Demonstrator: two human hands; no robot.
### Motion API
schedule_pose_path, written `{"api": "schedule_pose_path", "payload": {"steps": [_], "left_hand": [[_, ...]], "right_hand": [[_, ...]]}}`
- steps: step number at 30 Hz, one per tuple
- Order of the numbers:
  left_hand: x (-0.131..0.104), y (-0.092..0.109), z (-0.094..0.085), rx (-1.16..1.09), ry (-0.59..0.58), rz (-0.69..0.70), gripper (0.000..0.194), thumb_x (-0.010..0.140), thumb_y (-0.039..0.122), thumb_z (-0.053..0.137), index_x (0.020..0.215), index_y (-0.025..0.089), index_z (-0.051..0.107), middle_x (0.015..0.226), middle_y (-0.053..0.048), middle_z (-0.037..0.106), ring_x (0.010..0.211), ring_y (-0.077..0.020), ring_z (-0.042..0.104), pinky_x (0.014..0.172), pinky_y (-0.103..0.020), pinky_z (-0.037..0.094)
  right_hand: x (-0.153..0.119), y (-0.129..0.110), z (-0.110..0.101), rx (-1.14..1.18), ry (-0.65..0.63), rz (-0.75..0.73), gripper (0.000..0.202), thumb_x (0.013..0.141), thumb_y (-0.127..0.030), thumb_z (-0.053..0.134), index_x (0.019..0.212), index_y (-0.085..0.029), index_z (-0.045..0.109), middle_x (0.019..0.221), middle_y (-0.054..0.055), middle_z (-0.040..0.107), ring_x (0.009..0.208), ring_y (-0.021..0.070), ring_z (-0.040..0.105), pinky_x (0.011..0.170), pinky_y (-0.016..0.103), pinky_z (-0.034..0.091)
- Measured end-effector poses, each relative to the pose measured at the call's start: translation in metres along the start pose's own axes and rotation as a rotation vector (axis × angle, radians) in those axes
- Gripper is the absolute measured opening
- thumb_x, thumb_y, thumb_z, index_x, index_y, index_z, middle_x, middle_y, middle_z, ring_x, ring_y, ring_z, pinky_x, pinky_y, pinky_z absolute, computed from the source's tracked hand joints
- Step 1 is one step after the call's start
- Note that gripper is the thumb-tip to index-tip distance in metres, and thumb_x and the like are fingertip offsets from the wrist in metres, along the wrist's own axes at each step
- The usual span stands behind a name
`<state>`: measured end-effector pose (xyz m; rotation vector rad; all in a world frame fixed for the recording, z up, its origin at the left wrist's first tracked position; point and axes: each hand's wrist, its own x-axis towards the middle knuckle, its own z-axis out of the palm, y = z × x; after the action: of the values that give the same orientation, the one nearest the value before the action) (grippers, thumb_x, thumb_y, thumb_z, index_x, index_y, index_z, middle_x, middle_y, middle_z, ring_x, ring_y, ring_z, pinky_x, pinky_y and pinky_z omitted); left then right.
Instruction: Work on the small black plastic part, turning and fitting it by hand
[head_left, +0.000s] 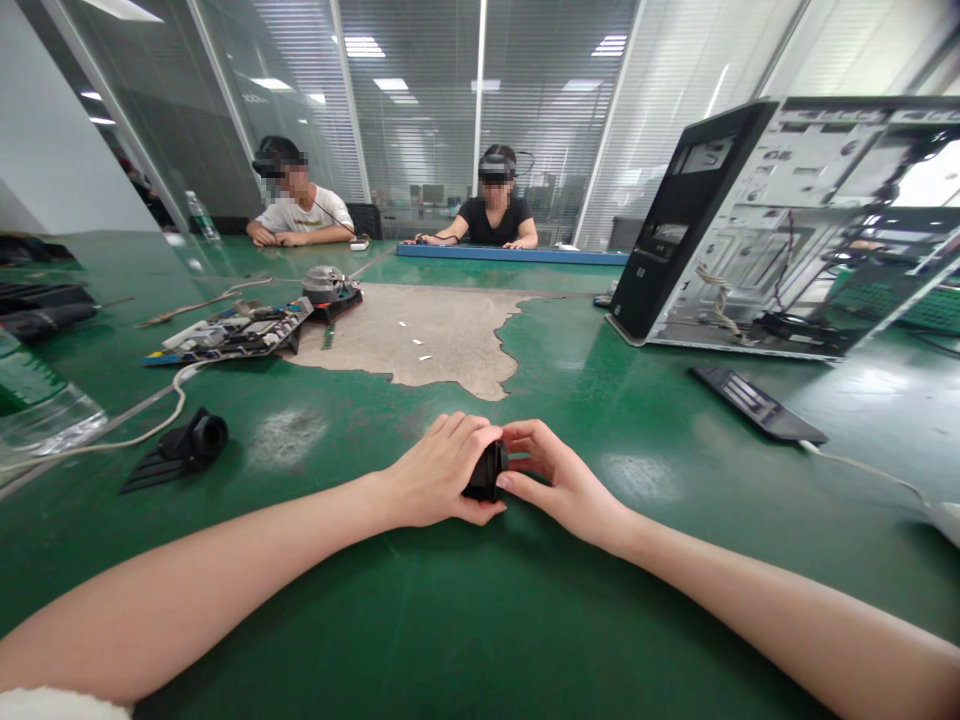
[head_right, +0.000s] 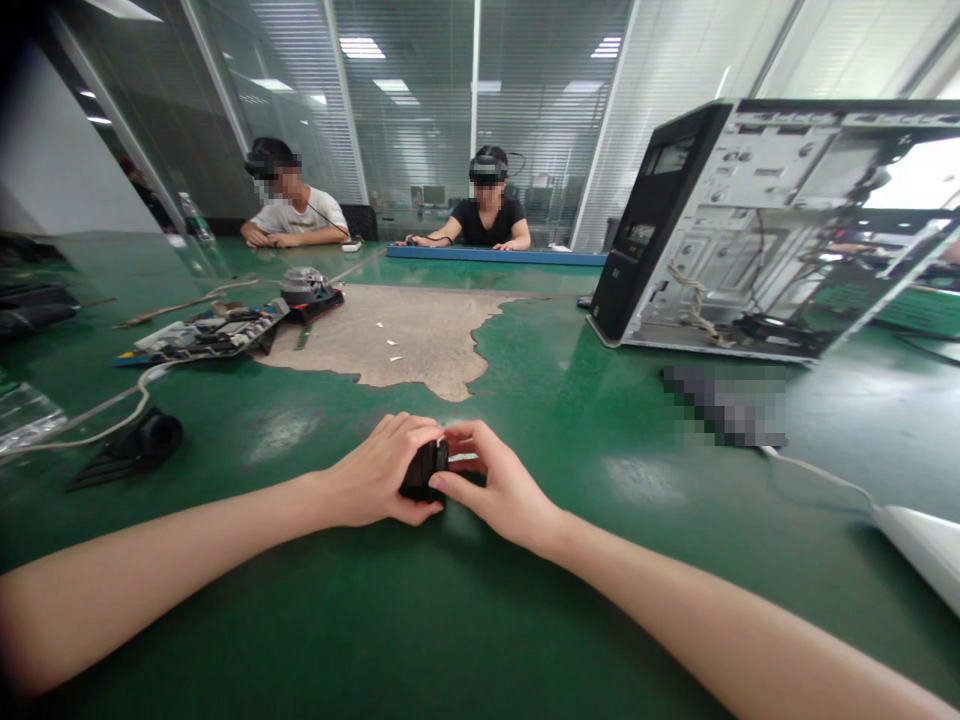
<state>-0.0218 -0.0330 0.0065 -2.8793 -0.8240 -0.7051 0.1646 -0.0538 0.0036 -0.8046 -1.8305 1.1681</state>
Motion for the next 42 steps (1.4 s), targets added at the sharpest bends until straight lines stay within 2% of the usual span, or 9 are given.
{"api": "schedule_pose_path", "payload": {"steps": [6,12,19,25,31,38,42], "left_hand": [[-0.0002,-0.0001,0.0009,0.016,0.001,0.008,0.061,0.068,0.043,0.058,0.113,0.012,0.030,0.108,-0.013,0.046,0.091,-0.0263,0.043,0.076,-0.039,0.037],[0.0007,-0.0005,0.0007,0.009,0.009,0.009,0.062,0.067,0.042,0.059,0.114,0.012,0.029,0.107,-0.013,0.046,0.091,-0.0258,0.043,0.076,-0.039,0.038],[0.0000,-0.0005,0.0010,-0.005,0.004,-0.004,0.060,0.067,0.043,0.058,0.112,0.013,0.031,0.109,-0.013,0.046,0.092,-0.0258,0.043,0.078,-0.039,0.037],[0.0002,-0.0010,0.0013,0.010,0.007,0.001,0.061,0.067,0.043,0.058,0.113,0.014,0.030,0.108,-0.012,0.045,0.091,-0.0260,0.044,0.076,-0.039,0.037],[0.0007,-0.0004,0.0008,0.012,0.010,0.007,0.061,0.068,0.042,0.058,0.113,0.013,0.029,0.107,-0.012,0.045,0.091,-0.0260,0.043,0.076,-0.039,0.037],[0.0002,-0.0011,0.0002,0.006,-0.003,0.001,0.060,0.068,0.043,0.058,0.112,0.013,0.031,0.108,-0.013,0.045,0.092,-0.0259,0.043,0.079,-0.040,0.037],[-0.0001,-0.0010,0.0007,0.009,0.004,0.004,0.060,0.068,0.043,0.058,0.112,0.012,0.031,0.108,-0.013,0.046,0.091,-0.0261,0.043,0.076,-0.039,0.037]], "right_hand": [[-0.0021,0.0021,-0.0010,-0.067,-0.017,-0.098,0.029,0.073,-0.021,0.061,0.098,-0.023,0.046,0.105,0.004,0.044,0.099,0.0167,0.048,0.086,0.035,0.048],[-0.0012,0.0024,-0.0013,-0.024,-0.013,-0.104,0.015,0.078,-0.024,0.056,0.091,-0.022,0.049,0.103,0.003,0.044,0.099,0.0155,0.048,0.088,0.034,0.047],[-0.0001,0.0021,-0.0006,-0.021,-0.012,0.035,0.028,0.078,-0.024,0.056,0.103,-0.022,0.044,0.099,0.004,0.049,0.095,0.0162,0.052,0.082,0.035,0.049],[-0.0010,0.0008,-0.0008,-0.043,-0.032,-0.074,0.029,0.074,-0.020,0.060,0.099,-0.022,0.045,0.102,0.003,0.045,0.096,0.0152,0.050,0.083,0.033,0.049],[-0.0008,0.0012,-0.0010,-0.029,-0.007,-0.078,0.015,0.080,-0.025,0.053,0.093,-0.022,0.048,0.100,0.003,0.046,0.096,0.0143,0.050,0.084,0.031,0.048],[-0.0008,0.0011,-0.0008,-0.064,-0.014,0.039,0.026,0.079,-0.024,0.053,0.103,-0.022,0.042,0.099,0.004,0.050,0.095,0.0161,0.052,0.081,0.034,0.049],[-0.0018,-0.0022,-0.0006,-0.086,-0.035,-0.043,0.028,0.076,-0.018,0.056,0.101,-0.022,0.043,0.100,0.003,0.047,0.095,0.0155,0.050,0.083,0.034,0.049]]}}
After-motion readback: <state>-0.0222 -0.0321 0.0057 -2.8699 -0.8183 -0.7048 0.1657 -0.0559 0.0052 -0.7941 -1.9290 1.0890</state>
